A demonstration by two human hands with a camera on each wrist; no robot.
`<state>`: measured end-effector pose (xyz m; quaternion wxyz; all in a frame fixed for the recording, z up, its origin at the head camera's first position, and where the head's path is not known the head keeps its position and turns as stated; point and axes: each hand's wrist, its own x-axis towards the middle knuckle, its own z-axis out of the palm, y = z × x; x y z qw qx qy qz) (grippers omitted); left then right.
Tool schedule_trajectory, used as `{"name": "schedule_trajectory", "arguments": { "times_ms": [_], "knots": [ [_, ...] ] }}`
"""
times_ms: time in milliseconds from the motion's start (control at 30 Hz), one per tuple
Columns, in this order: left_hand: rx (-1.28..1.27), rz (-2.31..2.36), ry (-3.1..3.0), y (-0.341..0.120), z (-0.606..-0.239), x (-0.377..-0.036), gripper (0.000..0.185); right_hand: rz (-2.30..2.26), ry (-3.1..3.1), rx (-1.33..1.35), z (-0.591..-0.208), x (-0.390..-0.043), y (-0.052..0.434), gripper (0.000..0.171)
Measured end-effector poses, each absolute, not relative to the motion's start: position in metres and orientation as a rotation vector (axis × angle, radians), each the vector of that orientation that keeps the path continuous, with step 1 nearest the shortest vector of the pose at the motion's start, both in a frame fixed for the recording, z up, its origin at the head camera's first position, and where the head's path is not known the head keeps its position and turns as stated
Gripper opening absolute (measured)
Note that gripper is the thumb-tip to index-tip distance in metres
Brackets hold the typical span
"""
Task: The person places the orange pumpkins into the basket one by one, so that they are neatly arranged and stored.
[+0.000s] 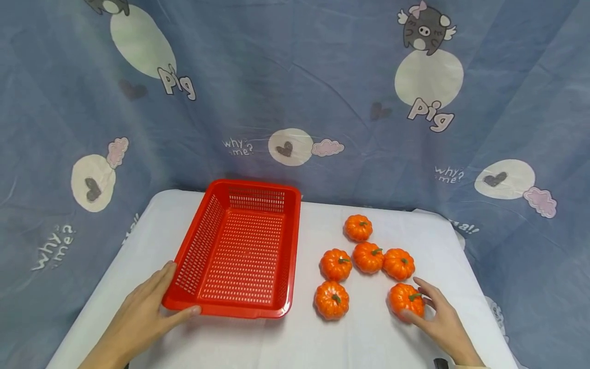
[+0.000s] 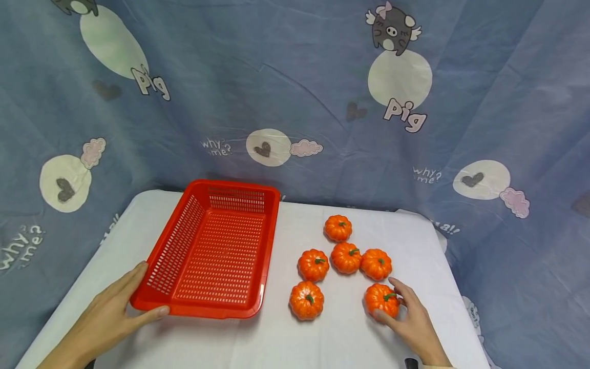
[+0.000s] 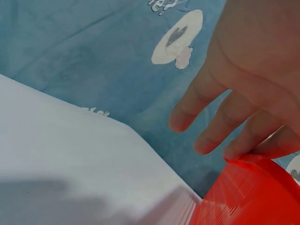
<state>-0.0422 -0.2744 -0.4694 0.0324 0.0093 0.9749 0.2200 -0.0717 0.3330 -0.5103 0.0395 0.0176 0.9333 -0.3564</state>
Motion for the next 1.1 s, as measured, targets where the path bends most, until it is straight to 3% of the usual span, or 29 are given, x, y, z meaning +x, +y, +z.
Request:
{"name": "schedule_trajectory", "arguments": {
  "times_ms": [400,667,1100],
  "knots": [
    [0.012,0.634,3.011,-0.2767,-0.4625,-0.0419,0.133,-0.976,2.813,0.088,-0.5112,-0.0678,0.3346,0.098],
    [0.079,0.644,3.063,-0.2794,-0.4657,-0.0433,0.127,-1.011,2.820,0.040,-0.5148,-0.0705,0.3331,0.086],
    [0.058,0.638,3.047,-0.2793,-0.4657,-0.0432,0.125,-1.065,2.861,0.009,-0.5135,-0.0712,0.3291,0.082]
  ]
}}
